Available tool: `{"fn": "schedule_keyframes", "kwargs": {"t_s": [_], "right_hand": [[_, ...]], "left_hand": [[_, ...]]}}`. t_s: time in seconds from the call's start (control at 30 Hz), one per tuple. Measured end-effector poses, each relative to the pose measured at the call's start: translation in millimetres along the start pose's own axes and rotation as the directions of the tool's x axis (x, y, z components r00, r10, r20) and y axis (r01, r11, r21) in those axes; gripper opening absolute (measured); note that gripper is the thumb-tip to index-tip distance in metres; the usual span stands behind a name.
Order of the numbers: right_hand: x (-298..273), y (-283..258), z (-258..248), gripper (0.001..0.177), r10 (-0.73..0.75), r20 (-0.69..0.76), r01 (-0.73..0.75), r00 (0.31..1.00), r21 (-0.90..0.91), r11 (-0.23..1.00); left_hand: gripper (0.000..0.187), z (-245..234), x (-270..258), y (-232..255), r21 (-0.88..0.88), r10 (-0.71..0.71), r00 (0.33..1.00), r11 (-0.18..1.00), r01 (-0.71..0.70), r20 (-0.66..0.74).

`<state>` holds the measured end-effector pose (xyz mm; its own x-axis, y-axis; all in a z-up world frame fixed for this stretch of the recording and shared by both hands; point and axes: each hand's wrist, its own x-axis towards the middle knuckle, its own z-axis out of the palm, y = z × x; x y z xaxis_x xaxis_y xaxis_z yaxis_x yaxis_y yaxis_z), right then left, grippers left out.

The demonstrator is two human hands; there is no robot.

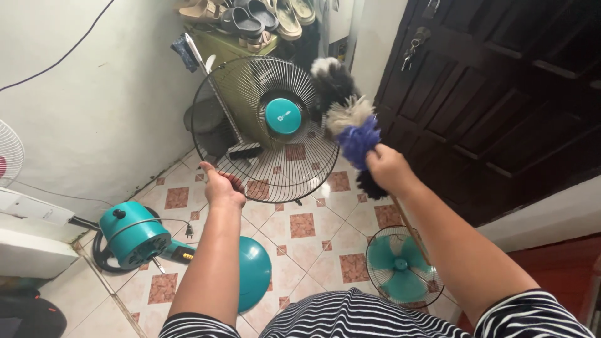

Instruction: Cleaning the components of a disassembled electric fan using a duster.

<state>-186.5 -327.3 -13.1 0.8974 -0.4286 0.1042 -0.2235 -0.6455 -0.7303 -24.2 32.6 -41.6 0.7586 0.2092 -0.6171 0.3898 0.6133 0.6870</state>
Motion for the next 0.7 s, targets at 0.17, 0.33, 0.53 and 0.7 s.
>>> {"fn": "schedule_keyframes", "kwargs": {"t_s": [0.17, 0.33, 0.53, 0.7], "right_hand": [[-34, -50, 8, 0.045, 0.01, 0.155, -0.021, 0.988, 0.072, 0.997], [-43, -42, 19, 0.076, 0.06, 0.368, 0.045, 0.928, -0.271, 0.962], [-31, -53, 21, 0.075, 0.151, 0.257, -0.051, 0.954, -0.357, 0.933], [-22, -59, 28, 0.069, 0.035, 0.31, 0.056, 0.95, -0.282, 0.958]], "left_hand": [[0.065, 6, -3, 2, -0.043, -0.043, 0.999, 0.998, 0.043, 0.006], [0.063, 5, 3, 3, -0.041, -0.019, 1.0, 0.999, 0.019, 0.007], [0.06, 5, 7, -2, 0.029, -0.024, 0.995, 0.999, 0.022, 0.092], [0.062, 3, 19, -4, 0.075, -0.029, 0.997, 0.997, 0.024, 0.066]]}}
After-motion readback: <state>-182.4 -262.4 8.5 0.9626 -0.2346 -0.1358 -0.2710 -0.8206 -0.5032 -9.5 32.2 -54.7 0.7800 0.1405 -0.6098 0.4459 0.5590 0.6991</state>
